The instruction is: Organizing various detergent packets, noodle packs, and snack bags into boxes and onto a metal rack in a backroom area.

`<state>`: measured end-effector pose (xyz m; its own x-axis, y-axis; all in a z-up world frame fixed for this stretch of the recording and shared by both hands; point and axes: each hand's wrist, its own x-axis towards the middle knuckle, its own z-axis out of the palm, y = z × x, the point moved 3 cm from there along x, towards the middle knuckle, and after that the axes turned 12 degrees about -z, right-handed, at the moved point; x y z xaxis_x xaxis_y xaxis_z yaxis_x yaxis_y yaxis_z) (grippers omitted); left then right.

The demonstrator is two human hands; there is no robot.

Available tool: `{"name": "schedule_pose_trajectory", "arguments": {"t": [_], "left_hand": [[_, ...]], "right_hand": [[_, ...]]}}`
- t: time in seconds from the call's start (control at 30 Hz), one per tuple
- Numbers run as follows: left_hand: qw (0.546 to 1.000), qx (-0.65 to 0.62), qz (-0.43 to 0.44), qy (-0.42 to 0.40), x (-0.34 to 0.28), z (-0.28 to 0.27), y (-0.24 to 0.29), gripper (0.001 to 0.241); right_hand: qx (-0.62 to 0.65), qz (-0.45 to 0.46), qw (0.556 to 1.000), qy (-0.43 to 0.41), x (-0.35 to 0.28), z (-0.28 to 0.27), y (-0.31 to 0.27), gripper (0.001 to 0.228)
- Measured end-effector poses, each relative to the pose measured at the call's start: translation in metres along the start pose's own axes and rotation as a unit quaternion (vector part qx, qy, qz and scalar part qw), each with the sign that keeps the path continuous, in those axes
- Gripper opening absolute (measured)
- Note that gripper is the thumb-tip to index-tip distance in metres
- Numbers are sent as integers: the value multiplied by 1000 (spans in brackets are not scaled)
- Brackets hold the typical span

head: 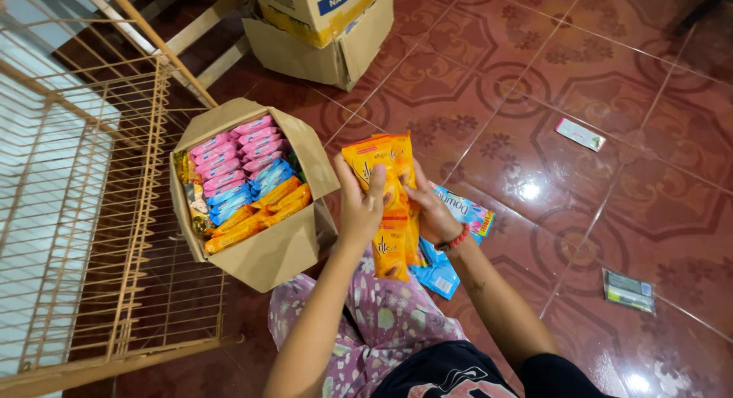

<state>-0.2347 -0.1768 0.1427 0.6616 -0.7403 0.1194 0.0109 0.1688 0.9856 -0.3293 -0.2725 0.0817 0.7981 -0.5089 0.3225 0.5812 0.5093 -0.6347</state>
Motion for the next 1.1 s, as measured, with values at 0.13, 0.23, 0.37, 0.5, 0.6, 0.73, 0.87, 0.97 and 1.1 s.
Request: {"name": "schedule_pose_trajectory", "arguments": {"t": [0.13, 0.23, 0.37, 0.5, 0.6, 0.73, 0.87, 0.97, 1.1], "left_hand": [[998, 12, 5, 63, -2, -1, -2, 44], [988, 73, 98, 98, -4, -5, -2, 47], [997, 21, 15, 75, -3, -14, -22, 53], [996, 12, 20, 83, -4, -34, -38, 55], [990, 53, 26, 125, -6, -57, -50, 53], [987, -4, -35, 159, -6, -81, -36, 54], [961, -120, -114, 221, 8, -119, -30, 61], [949, -146, -111, 257, 27, -157, -35, 65], [951, -138, -107, 256, 65, -215, -48, 63]], "right_hand": [[4, 10, 1000, -24, -4, 10, 11, 80], [29, 15, 999, -35, -4, 7, 25, 76], [10, 6, 1000, -15, 5, 10, 40, 69], [-106, -6, 994, -35, 12, 27, 44, 69], [-334, -75, 932, -119, 11, 36, 50, 67], [-162, 2, 984, -79, -1, 35, 76, 75], [-185, -15, 971, -150, 3, 49, 93, 91], [-221, 14, 956, -193, 19, 80, 104, 104], [-246, 60, 954, -161, 53, 108, 130, 106]]}}
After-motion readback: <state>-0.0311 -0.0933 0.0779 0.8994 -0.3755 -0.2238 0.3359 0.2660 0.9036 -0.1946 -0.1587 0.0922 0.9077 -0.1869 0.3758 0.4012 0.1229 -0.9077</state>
